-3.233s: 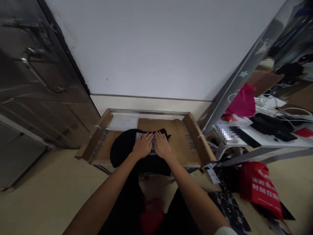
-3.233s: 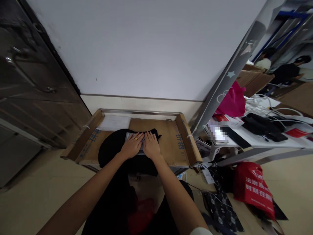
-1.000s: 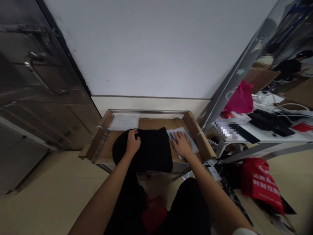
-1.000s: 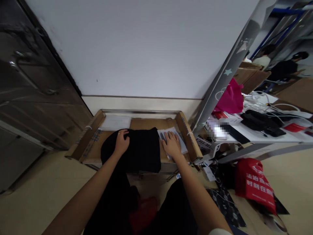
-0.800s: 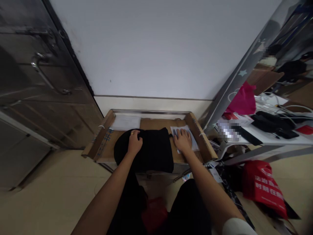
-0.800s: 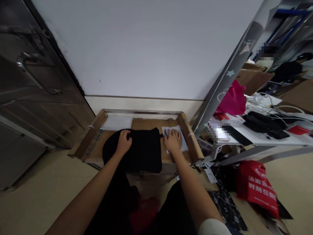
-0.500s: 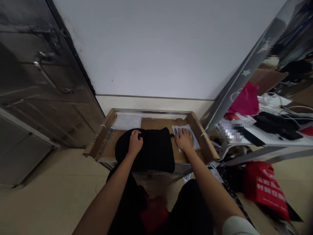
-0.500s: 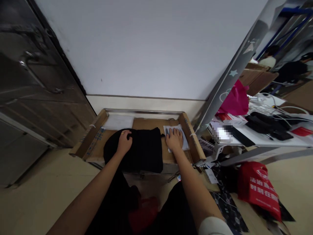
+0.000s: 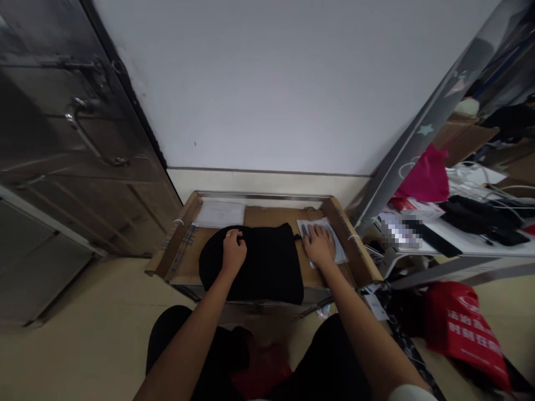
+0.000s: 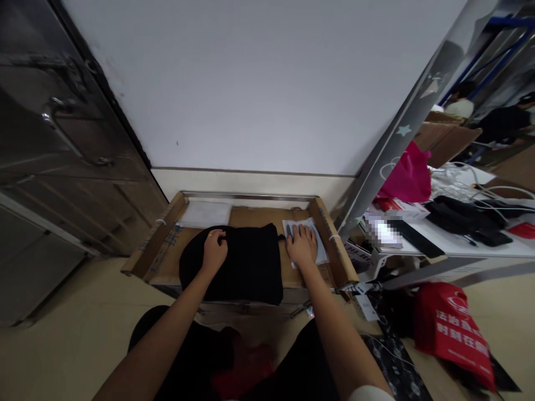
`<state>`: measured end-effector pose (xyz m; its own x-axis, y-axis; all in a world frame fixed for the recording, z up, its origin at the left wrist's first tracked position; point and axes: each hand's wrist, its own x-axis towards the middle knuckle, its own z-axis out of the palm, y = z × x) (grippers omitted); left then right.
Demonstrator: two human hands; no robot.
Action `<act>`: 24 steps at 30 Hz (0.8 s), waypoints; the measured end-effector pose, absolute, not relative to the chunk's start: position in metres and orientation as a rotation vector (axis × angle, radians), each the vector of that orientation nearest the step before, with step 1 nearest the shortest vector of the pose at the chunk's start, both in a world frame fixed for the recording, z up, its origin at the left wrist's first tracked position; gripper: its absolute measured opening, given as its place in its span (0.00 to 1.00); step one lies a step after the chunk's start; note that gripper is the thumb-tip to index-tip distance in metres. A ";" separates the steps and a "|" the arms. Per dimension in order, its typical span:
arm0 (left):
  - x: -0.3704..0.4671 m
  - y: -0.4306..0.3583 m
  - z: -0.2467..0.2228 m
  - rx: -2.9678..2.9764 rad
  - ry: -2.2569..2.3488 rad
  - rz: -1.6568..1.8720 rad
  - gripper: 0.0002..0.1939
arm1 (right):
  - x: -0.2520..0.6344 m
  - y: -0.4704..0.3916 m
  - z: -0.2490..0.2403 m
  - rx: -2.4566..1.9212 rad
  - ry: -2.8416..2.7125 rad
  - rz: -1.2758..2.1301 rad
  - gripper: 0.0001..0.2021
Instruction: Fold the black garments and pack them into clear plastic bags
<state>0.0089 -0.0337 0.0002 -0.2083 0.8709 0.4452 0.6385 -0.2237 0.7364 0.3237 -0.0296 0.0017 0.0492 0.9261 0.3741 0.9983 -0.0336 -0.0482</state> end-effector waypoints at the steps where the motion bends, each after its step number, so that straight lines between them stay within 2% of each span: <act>1: 0.008 -0.034 0.001 1.791 1.800 1.391 0.12 | 0.323 -0.030 0.002 -2.035 -1.949 -0.350 0.25; 13: -0.008 -0.038 0.014 1.753 1.798 1.363 0.12 | 0.324 -0.029 0.001 -2.032 -1.946 -0.302 0.25; 17: -0.034 -0.055 0.035 1.711 2.173 1.313 0.12 | 0.325 -0.029 0.000 -2.022 -1.955 -0.288 0.25; 19: -0.055 -0.066 0.042 1.536 2.412 1.169 0.18 | 0.326 -0.027 0.000 -2.005 -1.954 -0.262 0.24; 21: -0.075 -0.073 0.045 1.360 2.460 0.941 0.23 | 0.326 -0.026 0.002 -1.984 -1.935 -0.217 0.22; 24: -0.096 -0.077 0.047 1.276 2.359 0.659 0.18 | 0.321 -0.022 0.008 -1.837 -1.876 -0.116 0.20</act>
<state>-0.0963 -0.0766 0.0472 -0.5169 0.8497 -0.1038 0.6727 0.4782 0.5647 0.3215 -0.0223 0.0080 0.0428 0.9116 0.4087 0.9552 0.0826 -0.2842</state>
